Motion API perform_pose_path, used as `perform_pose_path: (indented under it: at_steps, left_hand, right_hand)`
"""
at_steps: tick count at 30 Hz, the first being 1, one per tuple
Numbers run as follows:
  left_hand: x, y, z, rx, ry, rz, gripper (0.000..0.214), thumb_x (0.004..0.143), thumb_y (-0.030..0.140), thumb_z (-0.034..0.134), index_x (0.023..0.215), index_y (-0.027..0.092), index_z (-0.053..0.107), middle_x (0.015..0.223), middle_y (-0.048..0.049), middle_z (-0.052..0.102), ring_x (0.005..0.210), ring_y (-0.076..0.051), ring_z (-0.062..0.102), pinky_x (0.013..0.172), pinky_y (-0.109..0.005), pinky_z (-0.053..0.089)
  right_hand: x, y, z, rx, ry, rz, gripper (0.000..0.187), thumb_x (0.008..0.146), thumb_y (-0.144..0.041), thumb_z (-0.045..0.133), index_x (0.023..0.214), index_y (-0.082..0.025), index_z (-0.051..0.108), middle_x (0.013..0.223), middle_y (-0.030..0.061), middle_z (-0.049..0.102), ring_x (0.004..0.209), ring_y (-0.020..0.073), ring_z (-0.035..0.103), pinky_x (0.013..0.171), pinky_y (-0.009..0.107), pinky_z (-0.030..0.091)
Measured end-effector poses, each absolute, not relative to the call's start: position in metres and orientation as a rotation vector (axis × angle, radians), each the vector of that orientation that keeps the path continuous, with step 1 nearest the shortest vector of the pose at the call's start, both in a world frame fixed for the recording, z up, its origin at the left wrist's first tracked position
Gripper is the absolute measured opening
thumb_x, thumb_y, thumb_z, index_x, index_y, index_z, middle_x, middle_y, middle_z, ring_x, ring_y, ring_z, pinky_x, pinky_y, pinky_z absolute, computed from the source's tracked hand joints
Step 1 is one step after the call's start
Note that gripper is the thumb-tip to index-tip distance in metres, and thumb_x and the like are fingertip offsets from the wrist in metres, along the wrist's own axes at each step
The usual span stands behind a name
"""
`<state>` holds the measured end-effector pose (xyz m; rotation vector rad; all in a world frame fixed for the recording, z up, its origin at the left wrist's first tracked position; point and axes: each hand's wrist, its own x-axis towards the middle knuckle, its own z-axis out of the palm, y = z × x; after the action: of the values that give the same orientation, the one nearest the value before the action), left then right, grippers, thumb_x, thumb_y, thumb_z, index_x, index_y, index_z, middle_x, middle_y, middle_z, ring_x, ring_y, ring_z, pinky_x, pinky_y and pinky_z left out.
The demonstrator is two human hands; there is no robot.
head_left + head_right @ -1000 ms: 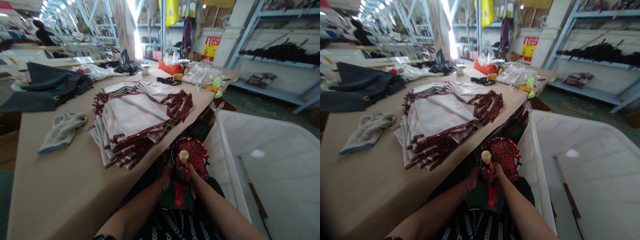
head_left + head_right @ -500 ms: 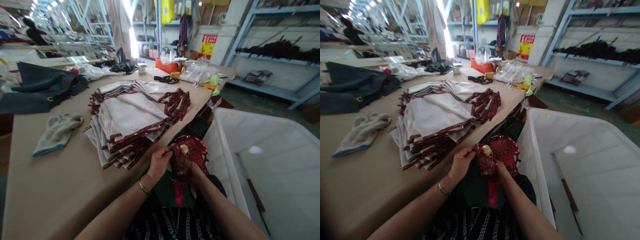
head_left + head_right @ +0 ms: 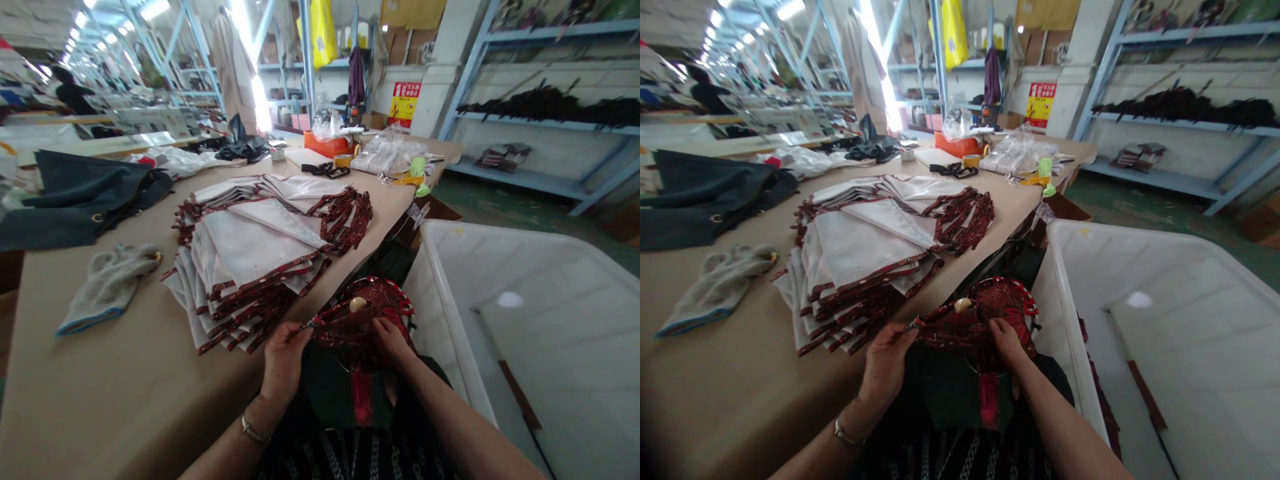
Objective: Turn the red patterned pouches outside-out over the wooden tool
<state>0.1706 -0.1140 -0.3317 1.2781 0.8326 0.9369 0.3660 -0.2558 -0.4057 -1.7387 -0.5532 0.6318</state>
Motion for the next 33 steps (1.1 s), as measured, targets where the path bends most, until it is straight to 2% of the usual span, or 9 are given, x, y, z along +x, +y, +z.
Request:
perform_pose_path:
  at_steps: [3, 6, 11, 15, 18, 22, 26, 29, 33]
  left_hand:
    - [0.168, -0.114, -0.301, 1.411, 0.742, 0.997, 0.011, 0.067, 0.022, 0.072, 0.066, 0.017, 0.063, 0.062, 0.0027, 0.062, 0.06, -0.01, 0.055, 0.059, -0.021, 0.046]
    - [0.18, -0.117, -0.258, 1.571, 0.511, 1.041, 0.01, 0.071, 0.016, 0.069, 0.066, 0.017, 0.06, 0.067, 0.0016, 0.061, 0.063, -0.011, 0.055, 0.058, -0.021, 0.045]
    - [0.189, -0.106, -0.193, 1.837, 0.267, 1.058, 0.016, 0.074, 0.019, 0.071, 0.087, 0.019, 0.061, 0.086, -0.0022, 0.065, 0.077, -0.013, 0.059, 0.072, -0.026, 0.05]
    - [0.188, -0.066, -0.151, 2.123, 0.342, 1.16, 0.022, 0.079, 0.022, 0.067, 0.099, 0.019, 0.061, 0.089, -0.0011, 0.066, 0.074, -0.011, 0.059, 0.072, -0.025, 0.05]
    - [0.206, -0.032, -0.138, 2.438, 0.396, 1.015, 0.008, 0.082, 0.024, 0.061, 0.087, 0.019, 0.064, 0.082, 0.0003, 0.067, 0.072, -0.012, 0.059, 0.07, -0.025, 0.048]
    - [0.243, -0.013, -0.144, 2.861, 0.241, 0.557, 0.016, 0.083, 0.027, 0.058, 0.093, 0.018, 0.067, 0.094, -0.0053, 0.069, 0.088, -0.019, 0.062, 0.083, -0.031, 0.048]
    - [0.272, -0.009, -0.157, 3.097, 0.149, 0.202, 0.023, 0.075, 0.026, 0.063, 0.096, 0.02, 0.069, 0.105, -0.0078, 0.068, 0.1, -0.023, 0.06, 0.088, -0.033, 0.045]
    - [0.285, -0.003, -0.159, 3.124, 0.254, 0.04, 0.014, 0.072, 0.022, 0.062, 0.081, 0.02, 0.071, 0.088, -0.0062, 0.07, 0.084, -0.021, 0.061, 0.076, -0.029, 0.045]
    - [0.291, 0.003, -0.144, 3.04, 0.188, 0.138, 0.017, 0.075, 0.017, 0.054, 0.067, 0.019, 0.07, 0.067, -0.0024, 0.065, 0.064, -0.014, 0.054, 0.061, -0.025, 0.038]
  right_hand:
    - [0.359, -0.256, -0.384, -1.677, -0.72, 0.583, 0.055, 0.07, -0.041, 0.065, 0.12, -0.019, 0.063, 0.129, 0.0095, 0.061, 0.125, 0.0266, 0.051, 0.113, 0.042, 0.032]
    - [0.355, -0.246, -0.352, -1.448, -0.883, 0.646, 0.058, 0.072, -0.036, 0.068, 0.127, -0.024, 0.058, 0.127, 0.0063, 0.062, 0.122, 0.0265, 0.054, 0.109, 0.042, 0.037]
    - [0.373, -0.223, -0.265, -1.142, -0.628, 0.643, 0.031, 0.078, -0.038, 0.067, 0.105, -0.023, 0.065, 0.101, 0.0036, 0.072, 0.088, 0.0211, 0.068, 0.081, 0.037, 0.055]
    - [0.413, -0.224, -0.199, -1.286, -0.471, 0.276, 0.032, 0.075, -0.049, 0.066, 0.092, -0.023, 0.064, 0.082, 0.0003, 0.07, 0.065, 0.0154, 0.063, 0.057, 0.027, 0.051]
    - [0.451, -0.227, -0.212, -1.662, -0.519, 0.191, 0.033, 0.072, -0.05, 0.06, 0.087, -0.021, 0.064, 0.073, 0.0015, 0.068, 0.06, 0.0167, 0.06, 0.054, 0.028, 0.047]
    - [0.48, -0.232, -0.309, -2.061, -0.54, 0.146, 0.023, 0.071, -0.041, 0.054, 0.072, -0.02, 0.062, 0.062, 0.0049, 0.063, 0.064, 0.0223, 0.06, 0.062, 0.034, 0.045]
    - [0.473, -0.234, -0.379, -2.13, -0.571, 0.17, 0.029, 0.068, -0.037, 0.059, 0.088, -0.017, 0.066, 0.086, 0.0116, 0.071, 0.084, 0.0276, 0.065, 0.08, 0.041, 0.048]
    - [0.457, -0.218, -0.364, -2.076, -0.683, 0.173, 0.044, 0.072, -0.039, 0.058, 0.109, -0.015, 0.064, 0.112, 0.0133, 0.067, 0.103, 0.0271, 0.062, 0.094, 0.043, 0.046]
    - [0.434, -0.171, -0.285, -1.735, -1.11, 0.112, 0.036, 0.083, -0.04, 0.052, 0.11, -0.019, 0.065, 0.112, 0.0097, 0.066, 0.102, 0.0228, 0.061, 0.091, 0.04, 0.048]
